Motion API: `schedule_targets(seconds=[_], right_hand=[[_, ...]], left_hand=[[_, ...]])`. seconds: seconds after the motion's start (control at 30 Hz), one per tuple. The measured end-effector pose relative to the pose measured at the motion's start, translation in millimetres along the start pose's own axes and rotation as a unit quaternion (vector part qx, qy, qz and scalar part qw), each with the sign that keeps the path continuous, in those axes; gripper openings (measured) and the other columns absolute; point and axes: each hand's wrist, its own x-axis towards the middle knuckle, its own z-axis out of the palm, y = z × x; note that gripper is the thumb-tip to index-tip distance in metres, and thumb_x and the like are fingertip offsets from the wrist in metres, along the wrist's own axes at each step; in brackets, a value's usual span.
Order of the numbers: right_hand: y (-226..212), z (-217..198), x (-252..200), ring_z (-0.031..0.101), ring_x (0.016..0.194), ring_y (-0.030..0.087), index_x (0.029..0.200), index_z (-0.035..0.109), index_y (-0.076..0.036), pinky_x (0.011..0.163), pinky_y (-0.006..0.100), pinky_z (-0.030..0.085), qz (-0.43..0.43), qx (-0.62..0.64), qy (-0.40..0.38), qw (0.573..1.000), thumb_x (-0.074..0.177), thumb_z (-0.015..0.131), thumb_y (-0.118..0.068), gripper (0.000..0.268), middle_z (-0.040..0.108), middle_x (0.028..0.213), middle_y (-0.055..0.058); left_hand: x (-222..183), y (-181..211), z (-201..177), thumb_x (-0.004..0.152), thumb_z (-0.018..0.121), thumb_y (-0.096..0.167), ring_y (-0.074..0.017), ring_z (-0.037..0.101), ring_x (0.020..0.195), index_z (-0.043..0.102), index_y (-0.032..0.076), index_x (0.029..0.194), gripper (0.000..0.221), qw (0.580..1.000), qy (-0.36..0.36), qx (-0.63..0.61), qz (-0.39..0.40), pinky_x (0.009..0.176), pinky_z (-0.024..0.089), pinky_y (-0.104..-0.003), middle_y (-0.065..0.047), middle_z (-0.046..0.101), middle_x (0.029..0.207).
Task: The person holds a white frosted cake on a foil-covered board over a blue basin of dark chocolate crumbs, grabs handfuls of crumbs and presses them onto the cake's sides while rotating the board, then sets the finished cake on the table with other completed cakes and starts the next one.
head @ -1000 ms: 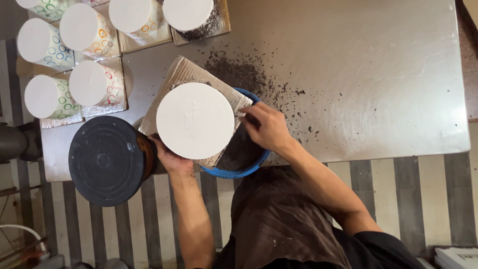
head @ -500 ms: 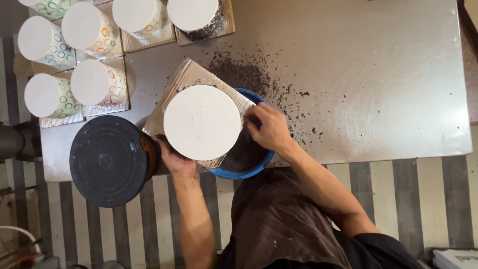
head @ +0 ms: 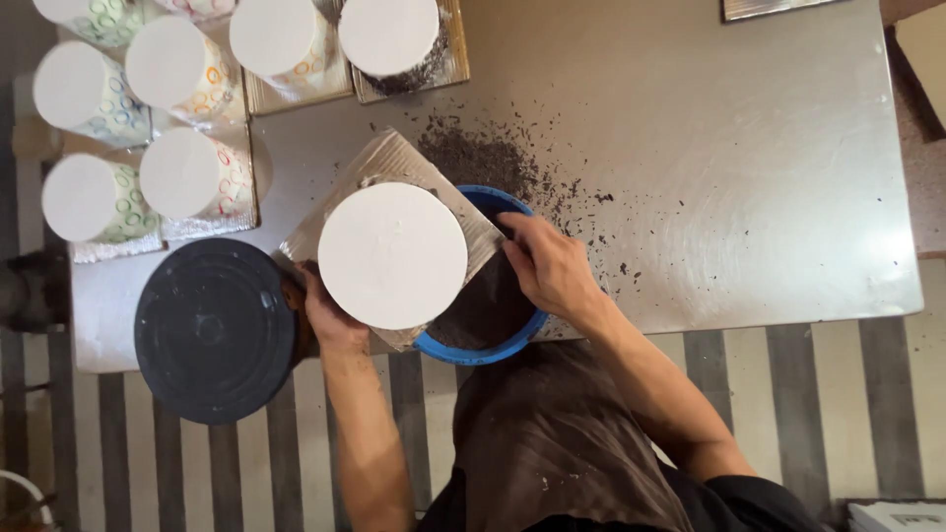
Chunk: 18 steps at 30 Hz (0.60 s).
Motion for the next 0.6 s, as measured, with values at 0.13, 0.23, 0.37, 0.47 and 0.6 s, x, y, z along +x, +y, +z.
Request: schedule_targets(seconds=[0.13,0.23,0.37,0.47,0.6], right_hand=[[18.8,6.6,3.8,0.071,0.082,0.026,0.116,0.067,-0.009,0.070,0.039,0.058,0.105,0.008,-0.047,0.993,0.102,0.065,-0.018,0.017,0.073,0.097,0.012],[32.6,17.4,13.5,0.071,0.083,0.020,0.124,0.061,-0.005,0.074,0.037,0.060,0.244,0.222,-0.071,0.941,0.105,0.058,-0.024,0.027,0.072,0.100,0.013],[42.6,37.7,23.3,0.071,0.086,0.021,0.129,0.059,-0.001,0.077,0.038,0.063,0.441,0.524,-0.102,0.722,0.108,0.044,-0.040,0.046,0.071,0.104,0.016],[41.5,45.6,20.3,0.071,0.092,0.025,0.128,0.060,-0.001,0.082,0.041,0.062,0.496,0.590,-0.068,0.634,0.108,0.041,-0.044,0.052,0.071,0.108,0.018],[12.6,41.2,17.0,0.069,0.110,0.030,0.129,0.060,-0.003,0.096,0.045,0.057,0.516,0.635,0.054,0.572,0.106,0.039,-0.046,0.053,0.071,0.118,0.020]], left_hand=[[8.3,-2.0,-9.7,0.111,0.048,0.047,-0.0322,0.063,0.130,0.059,0.010,0.137,0.047,0.999,0.008,-0.007,-0.043,0.107,0.054,-0.049,-0.013,0.065,0.140],[2.2,-18.7,-41.4,0.107,0.048,0.040,-0.0316,0.065,0.126,0.063,0.005,0.139,0.050,0.988,0.083,0.018,-0.132,0.103,0.056,-0.046,-0.016,0.066,0.139],[-7.6,-25.2,4.6,0.121,0.033,0.033,-0.0426,0.066,0.116,0.045,-0.012,0.157,0.058,0.859,-0.258,-0.321,-0.303,0.087,0.061,-0.051,-0.034,0.057,0.143],[-21.7,-22.3,42.0,0.107,0.034,0.054,-0.0439,0.062,0.120,0.041,-0.008,0.154,0.078,0.907,-0.177,-0.279,-0.262,0.097,0.058,-0.056,-0.031,0.054,0.145],[-40.1,-32.5,41.2,0.092,0.041,0.073,-0.0398,0.056,0.135,0.043,-0.005,0.152,0.099,0.959,0.003,-0.266,-0.102,0.104,0.052,-0.058,-0.024,0.052,0.151]])
